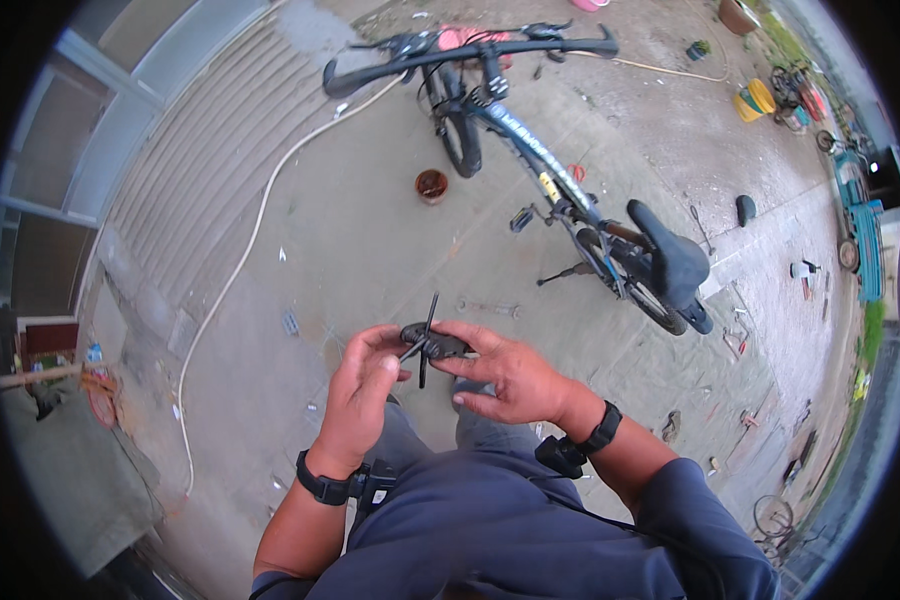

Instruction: The person adjusts the bicycle handlebar and brake lever, then walks around the yard to pick up a small black device. They attach the device to the handlebar and secure it with a strap, completing the installation.

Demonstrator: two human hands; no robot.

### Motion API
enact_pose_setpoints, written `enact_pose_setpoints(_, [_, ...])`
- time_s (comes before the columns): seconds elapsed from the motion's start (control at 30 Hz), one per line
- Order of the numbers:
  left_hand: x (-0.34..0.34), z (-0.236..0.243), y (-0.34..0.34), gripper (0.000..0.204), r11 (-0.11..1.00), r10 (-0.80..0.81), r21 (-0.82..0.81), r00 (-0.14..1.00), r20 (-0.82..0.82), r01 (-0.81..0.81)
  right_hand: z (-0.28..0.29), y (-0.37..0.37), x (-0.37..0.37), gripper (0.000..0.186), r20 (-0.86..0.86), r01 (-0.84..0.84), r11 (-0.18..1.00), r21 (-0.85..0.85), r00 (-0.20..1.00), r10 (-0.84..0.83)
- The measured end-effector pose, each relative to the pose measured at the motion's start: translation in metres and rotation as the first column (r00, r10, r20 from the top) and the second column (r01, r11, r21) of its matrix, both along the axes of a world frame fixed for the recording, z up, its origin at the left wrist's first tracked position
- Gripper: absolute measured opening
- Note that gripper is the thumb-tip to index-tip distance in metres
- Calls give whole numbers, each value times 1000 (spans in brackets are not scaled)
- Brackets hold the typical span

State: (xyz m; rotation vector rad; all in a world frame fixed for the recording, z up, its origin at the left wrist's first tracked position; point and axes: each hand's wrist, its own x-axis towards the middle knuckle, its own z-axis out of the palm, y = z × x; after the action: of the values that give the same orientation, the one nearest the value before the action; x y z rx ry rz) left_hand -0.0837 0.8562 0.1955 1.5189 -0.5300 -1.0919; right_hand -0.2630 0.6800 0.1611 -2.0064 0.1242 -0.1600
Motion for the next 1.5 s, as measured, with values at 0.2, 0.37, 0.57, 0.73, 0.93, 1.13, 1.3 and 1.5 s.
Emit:
enact_pose_setpoints(0.2, [-3,15,-33,50,991,-135,-25,978,-156,133,19,-22,-17,49,25,61,994,-95,998,-59])
enact_pose_setpoints(0.37, [12,6,-64,58,984,-159,61,979,-129,168,30,-47,0,43,-7,30,985,-172,999,-32])
enact_pose_setpoints(0.57, [72,-14,-118,60,977,-187,66,964,-188,202,35,-92,57,41,-97,36,973,-228,994,-60])
enact_pose_setpoints(0.73, [125,-23,-157,53,978,-191,7,916,-354,207,44,-131,114,44,-97,33,967,-254,994,-59])
enact_pose_setpoints(0.93, [162,-25,-194,45,985,-170,-40,899,-404,168,50,-169,152,51,-28,55,959,-278,997,-65])
enact_pose_setpoints(1.13, [179,-29,-226,39,988,-136,8,899,-417,154,44,-212,154,37,-126,143,990,7,982,-141])
enact_pose_setpoints(1.3, [178,-27,-258,39,993,-109,6,907,-407,122,30,-253,154,37,-61,199,980,5,978,-199])
enact_pose_setpoints(1.5, [145,-25,-316,44,963,-143,146,892,-428,225,22,-299,133,87,-249,292,930,223,939,-236])
